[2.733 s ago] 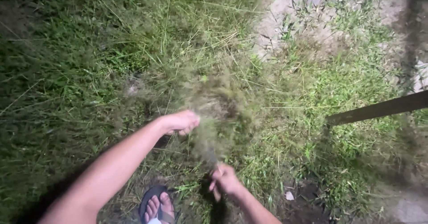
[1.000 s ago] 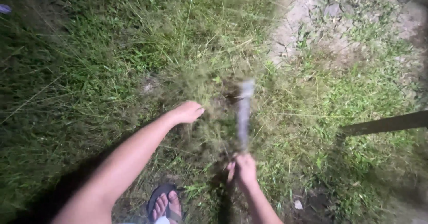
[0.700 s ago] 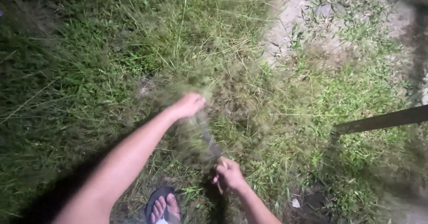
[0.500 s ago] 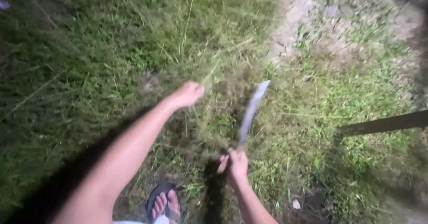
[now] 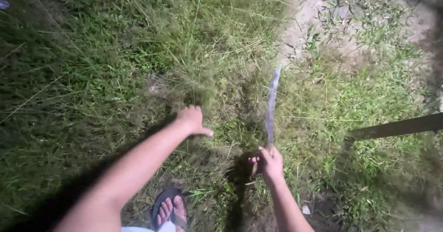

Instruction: Cutting tall grass manually using a machete in an outdoor area at night.

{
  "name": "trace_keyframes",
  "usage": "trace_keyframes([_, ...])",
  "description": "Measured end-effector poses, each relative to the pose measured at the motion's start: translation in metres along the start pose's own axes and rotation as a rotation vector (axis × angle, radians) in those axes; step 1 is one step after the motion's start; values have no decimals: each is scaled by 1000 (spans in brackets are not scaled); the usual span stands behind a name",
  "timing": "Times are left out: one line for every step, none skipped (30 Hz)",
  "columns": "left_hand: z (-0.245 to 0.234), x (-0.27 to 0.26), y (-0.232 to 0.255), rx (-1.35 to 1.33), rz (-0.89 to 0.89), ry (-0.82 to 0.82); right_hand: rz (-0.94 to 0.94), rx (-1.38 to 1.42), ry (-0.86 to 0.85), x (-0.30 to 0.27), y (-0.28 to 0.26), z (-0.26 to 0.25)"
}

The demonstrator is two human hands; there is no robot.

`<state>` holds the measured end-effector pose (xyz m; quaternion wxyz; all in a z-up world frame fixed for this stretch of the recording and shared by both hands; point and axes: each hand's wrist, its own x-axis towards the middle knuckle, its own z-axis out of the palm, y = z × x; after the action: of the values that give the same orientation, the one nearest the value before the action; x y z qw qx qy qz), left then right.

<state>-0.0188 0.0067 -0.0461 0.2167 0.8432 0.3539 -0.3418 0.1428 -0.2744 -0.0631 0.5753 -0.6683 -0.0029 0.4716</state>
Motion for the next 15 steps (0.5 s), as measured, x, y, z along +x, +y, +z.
trace_keyframes([44, 35, -3, 13, 0, 21, -40, 47, 84, 9, 12, -8])
trace_keyframes([84, 68, -1, 26, -1, 41, -79, 95, 168, 19, 25, -16])
trace_keyframes([102, 94, -5, 22, -3, 40, -77, 91, 166, 13, 22, -11])
trace_keyframes([119, 121, -8, 0, -21, 31, -34, 95, 190, 7, 18, -7])
trace_keyframes([138, 145, -12, -17, -37, 18, 11, 103, 219, -1, 17, -3])
trace_keyframes([96, 97, -7, -16, -37, 13, 16, 104, 221, -17, 13, 13])
trace_keyframes([43, 49, 5, -42, -9, -65, 90, -95, 142, -29, 5, 28])
trace_keyframes([-10, -6, 21, -69, 20, -144, 164, -292, 62, -42, -3, 44])
trace_keyframes([-16, -15, 23, -66, 22, -142, 161, -290, 65, -41, 13, 40])
trace_keyframes([-22, -24, 25, -94, 1, -154, 240, -337, -138, -40, 30, 37])
trace_keyframes([-28, -33, 26, -120, -22, -167, 321, -381, -344, -40, 47, 35])
trace_keyframes([-17, -9, 23, -117, -21, -167, 320, -377, -343, -34, 52, 30])
trace_keyframes([-4, 13, 18, 124, 124, -206, 233, -217, -197, -28, 58, 28])
trace_keyframes([10, 36, 12, 365, 270, -242, 148, -56, -49, -22, 65, 25])
trace_keyframes([0, 21, 13, 360, 268, -251, 157, -58, -51, -25, 52, 36])
